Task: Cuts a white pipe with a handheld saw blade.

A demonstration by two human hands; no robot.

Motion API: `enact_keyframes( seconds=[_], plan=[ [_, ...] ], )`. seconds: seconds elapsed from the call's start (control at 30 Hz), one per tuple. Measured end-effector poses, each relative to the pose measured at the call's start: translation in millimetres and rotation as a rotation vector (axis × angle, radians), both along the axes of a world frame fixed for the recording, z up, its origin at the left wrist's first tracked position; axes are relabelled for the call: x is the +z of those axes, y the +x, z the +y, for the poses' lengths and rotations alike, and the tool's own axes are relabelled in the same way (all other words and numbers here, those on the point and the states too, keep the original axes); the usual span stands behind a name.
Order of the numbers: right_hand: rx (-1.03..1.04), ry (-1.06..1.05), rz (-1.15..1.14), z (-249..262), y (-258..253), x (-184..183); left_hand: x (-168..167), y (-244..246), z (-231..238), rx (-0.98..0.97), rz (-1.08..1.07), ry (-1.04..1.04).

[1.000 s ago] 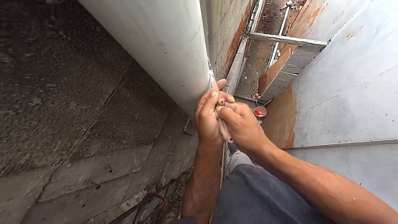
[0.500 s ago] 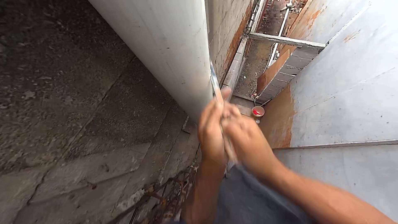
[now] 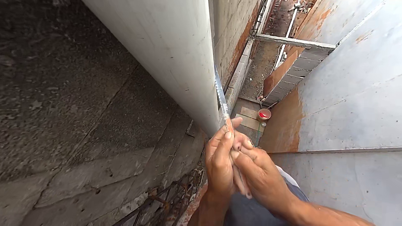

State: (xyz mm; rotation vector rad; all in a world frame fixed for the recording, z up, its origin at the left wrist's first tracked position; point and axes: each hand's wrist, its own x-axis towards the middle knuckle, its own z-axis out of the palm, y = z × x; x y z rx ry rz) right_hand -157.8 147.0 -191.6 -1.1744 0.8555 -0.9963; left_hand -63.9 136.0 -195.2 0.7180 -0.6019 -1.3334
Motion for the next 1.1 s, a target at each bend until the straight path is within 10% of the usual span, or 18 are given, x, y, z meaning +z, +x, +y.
enact_keyframes(
  seconds=[0.2, 0.4, 0.6, 0.8, 1.1],
  plan=[
    [-0.048, 0.026, -0.01, -70, 22, 14, 11, 12, -62, 0.007, -0.132, -0.027],
    [-0.014, -0.035, 0.011, 2, 3, 1, 2, 4, 1, -0.022, -0.009, -0.009],
    [-0.046, 0.04, -0.012, -75, 23, 15, 12, 13, -65, 0.006, -0.113, -0.012],
    [-0.026, -0.027, -0.006, 3, 3, 0, 1, 2, 0, -0.008, 0.003, -0.007],
    [-0.006, 0.021, 0.049, -39, 10, 8, 7, 7, -33, 0.01, -0.124, 0.018]
  ],
)
